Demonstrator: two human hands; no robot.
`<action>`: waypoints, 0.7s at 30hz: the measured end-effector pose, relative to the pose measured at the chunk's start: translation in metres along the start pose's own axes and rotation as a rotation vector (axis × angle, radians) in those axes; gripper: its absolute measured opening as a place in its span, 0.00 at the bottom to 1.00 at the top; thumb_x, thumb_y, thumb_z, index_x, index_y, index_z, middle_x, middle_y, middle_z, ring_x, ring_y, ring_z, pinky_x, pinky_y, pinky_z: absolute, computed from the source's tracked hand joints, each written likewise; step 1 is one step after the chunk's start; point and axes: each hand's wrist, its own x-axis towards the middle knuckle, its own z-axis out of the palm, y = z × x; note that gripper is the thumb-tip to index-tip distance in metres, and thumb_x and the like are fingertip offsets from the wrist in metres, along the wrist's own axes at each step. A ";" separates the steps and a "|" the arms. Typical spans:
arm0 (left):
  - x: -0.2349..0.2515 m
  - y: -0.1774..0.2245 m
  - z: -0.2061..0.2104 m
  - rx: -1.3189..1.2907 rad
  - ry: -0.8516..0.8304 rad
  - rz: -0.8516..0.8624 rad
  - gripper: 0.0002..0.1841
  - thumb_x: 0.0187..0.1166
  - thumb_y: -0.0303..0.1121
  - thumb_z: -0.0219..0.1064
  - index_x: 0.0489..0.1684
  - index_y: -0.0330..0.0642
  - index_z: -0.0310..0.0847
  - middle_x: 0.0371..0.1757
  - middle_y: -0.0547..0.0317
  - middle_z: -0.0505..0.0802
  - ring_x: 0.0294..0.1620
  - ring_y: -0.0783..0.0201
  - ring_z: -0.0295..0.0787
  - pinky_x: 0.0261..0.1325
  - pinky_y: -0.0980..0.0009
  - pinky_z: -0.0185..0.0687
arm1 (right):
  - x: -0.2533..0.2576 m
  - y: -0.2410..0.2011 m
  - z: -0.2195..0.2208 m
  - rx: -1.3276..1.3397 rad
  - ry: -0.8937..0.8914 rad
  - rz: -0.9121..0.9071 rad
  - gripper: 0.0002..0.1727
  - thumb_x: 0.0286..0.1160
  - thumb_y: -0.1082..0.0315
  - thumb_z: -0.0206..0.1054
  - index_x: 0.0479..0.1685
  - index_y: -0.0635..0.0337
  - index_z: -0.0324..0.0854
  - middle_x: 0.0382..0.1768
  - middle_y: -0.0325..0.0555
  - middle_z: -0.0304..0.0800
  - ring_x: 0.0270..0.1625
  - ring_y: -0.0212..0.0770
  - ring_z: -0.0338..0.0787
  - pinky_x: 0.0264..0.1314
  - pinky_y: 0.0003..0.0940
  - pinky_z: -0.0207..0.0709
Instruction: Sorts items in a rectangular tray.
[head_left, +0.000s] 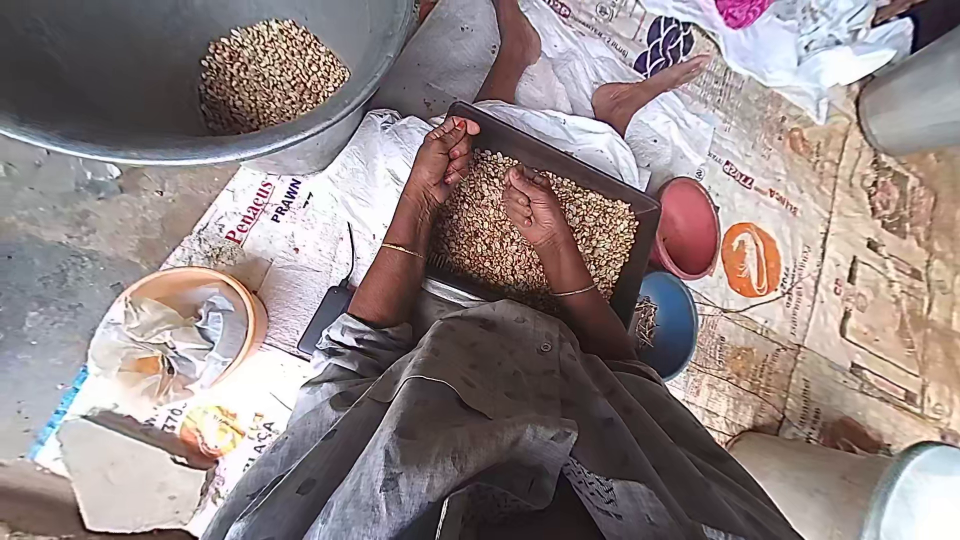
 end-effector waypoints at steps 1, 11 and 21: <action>-0.001 0.001 0.000 0.084 0.013 -0.026 0.16 0.95 0.31 0.42 0.43 0.46 0.77 0.14 0.74 0.72 0.08 0.81 0.59 0.10 0.86 0.55 | -0.003 -0.001 -0.006 0.164 -0.071 -0.028 0.11 0.89 0.69 0.56 0.36 0.52 0.79 0.11 0.25 0.69 0.09 0.18 0.64 0.10 0.13 0.57; -0.012 0.005 0.017 0.783 0.010 -0.102 0.15 0.93 0.32 0.50 0.35 0.41 0.79 0.14 0.74 0.66 0.10 0.80 0.53 0.13 0.82 0.49 | -0.038 -0.009 -0.011 -0.378 0.038 0.060 0.23 0.96 0.60 0.41 0.41 0.57 0.82 0.19 0.28 0.78 0.10 0.19 0.61 0.09 0.13 0.53; -0.038 0.012 0.009 1.617 -0.055 -0.181 0.19 0.92 0.32 0.51 0.64 0.23 0.78 0.62 0.25 0.86 0.68 0.29 0.83 0.73 0.32 0.71 | -0.079 0.004 0.014 -1.559 0.183 -0.189 0.13 0.86 0.68 0.61 0.51 0.67 0.89 0.34 0.57 0.93 0.34 0.51 0.92 0.40 0.47 0.84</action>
